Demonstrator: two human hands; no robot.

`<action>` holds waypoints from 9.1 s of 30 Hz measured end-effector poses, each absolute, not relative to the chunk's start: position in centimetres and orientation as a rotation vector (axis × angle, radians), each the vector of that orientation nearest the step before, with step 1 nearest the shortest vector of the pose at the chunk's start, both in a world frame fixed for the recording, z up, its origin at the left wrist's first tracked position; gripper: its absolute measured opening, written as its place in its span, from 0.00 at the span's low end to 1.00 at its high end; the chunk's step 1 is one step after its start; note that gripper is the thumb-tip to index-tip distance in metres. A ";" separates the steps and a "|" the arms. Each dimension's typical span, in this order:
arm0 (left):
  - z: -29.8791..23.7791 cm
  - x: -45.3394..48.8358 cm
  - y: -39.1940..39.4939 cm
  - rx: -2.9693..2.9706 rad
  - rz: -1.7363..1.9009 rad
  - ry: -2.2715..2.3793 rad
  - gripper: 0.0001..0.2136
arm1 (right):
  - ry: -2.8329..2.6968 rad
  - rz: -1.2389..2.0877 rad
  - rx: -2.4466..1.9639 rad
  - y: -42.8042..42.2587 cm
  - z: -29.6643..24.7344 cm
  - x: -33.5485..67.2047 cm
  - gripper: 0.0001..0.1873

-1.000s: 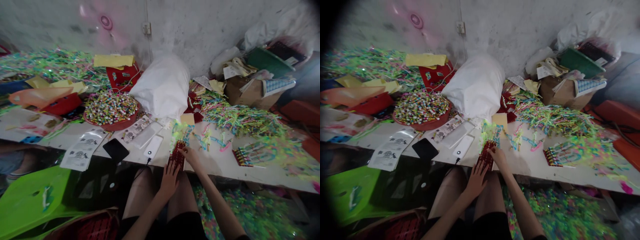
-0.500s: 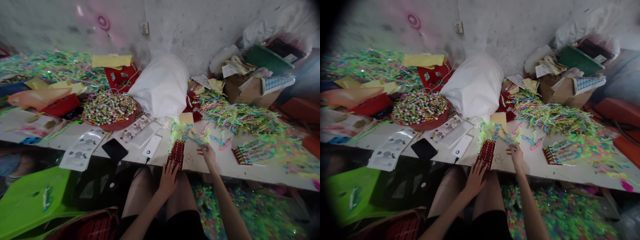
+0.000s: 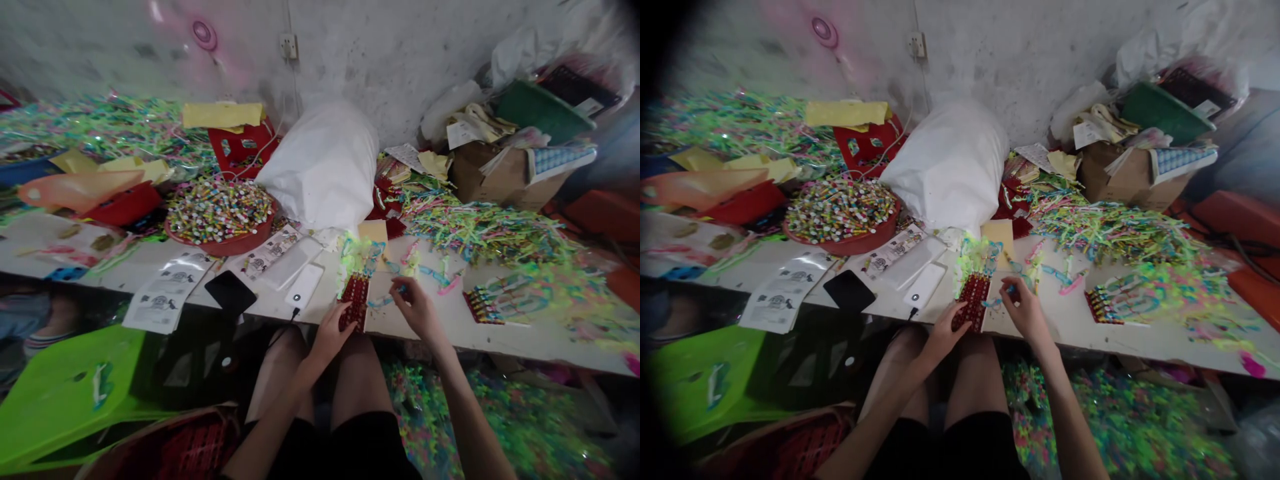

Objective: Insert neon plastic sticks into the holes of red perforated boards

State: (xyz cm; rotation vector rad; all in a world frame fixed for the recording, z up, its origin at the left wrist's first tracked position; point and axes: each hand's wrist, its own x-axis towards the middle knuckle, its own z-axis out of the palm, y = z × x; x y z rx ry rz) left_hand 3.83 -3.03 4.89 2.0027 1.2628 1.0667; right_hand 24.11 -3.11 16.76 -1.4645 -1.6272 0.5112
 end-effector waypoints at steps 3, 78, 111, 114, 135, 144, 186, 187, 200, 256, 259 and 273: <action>5.8 3.3 -2.1 2.040 0.918 1.183 0.15 | -1.763 0.545 -1.383 -2.7 16.5 22.3 0.14; 1.0 2.5 -1.6 1.667 1.127 1.573 0.16 | -1.596 -0.150 -1.863 1.0 10.3 31.2 0.20; 1.3 1.9 -6.2 1.700 1.333 1.577 0.12 | -1.884 0.347 -1.559 -4.7 16.1 23.8 0.12; 2.3 2.0 -5.7 1.892 1.294 1.502 0.17 | -1.987 0.302 -1.468 -4.4 15.8 21.7 0.10; 2.0 4.0 -2.2 2.018 1.214 1.783 0.02 | -2.234 0.145 -1.325 -4.6 14.7 18.7 0.13; 1.2 4.2 -2.2 1.976 1.162 1.896 0.06 | -2.164 0.235 -1.313 -4.5 14.1 18.3 0.19; -0.1 4.7 -2.1 1.857 1.156 2.004 0.12 | -1.000 1.398 -1.460 -3.6 5.8 27.0 0.23; 0.0 4.7 -2.1 1.865 1.158 2.001 0.13 | -0.995 1.380 -1.430 -3.7 5.8 25.8 0.25; 0.4 4.2 -1.9 1.962 1.120 1.948 0.11 | -1.204 0.777 -1.564 -4.4 0.2 18.2 0.25; 0.5 2.0 -3.5 2.010 1.059 1.707 0.04 | -1.917 0.203 -2.007 -3.8 5.3 11.8 0.07; 0.4 1.9 -3.5 1.992 1.079 1.708 0.04 | -1.920 0.178 -2.023 -3.8 5.6 11.4 0.07; -0.1 1.9 -3.4 1.988 1.036 1.716 0.01 | -1.811 0.285 -2.001 -3.9 4.7 12.0 0.08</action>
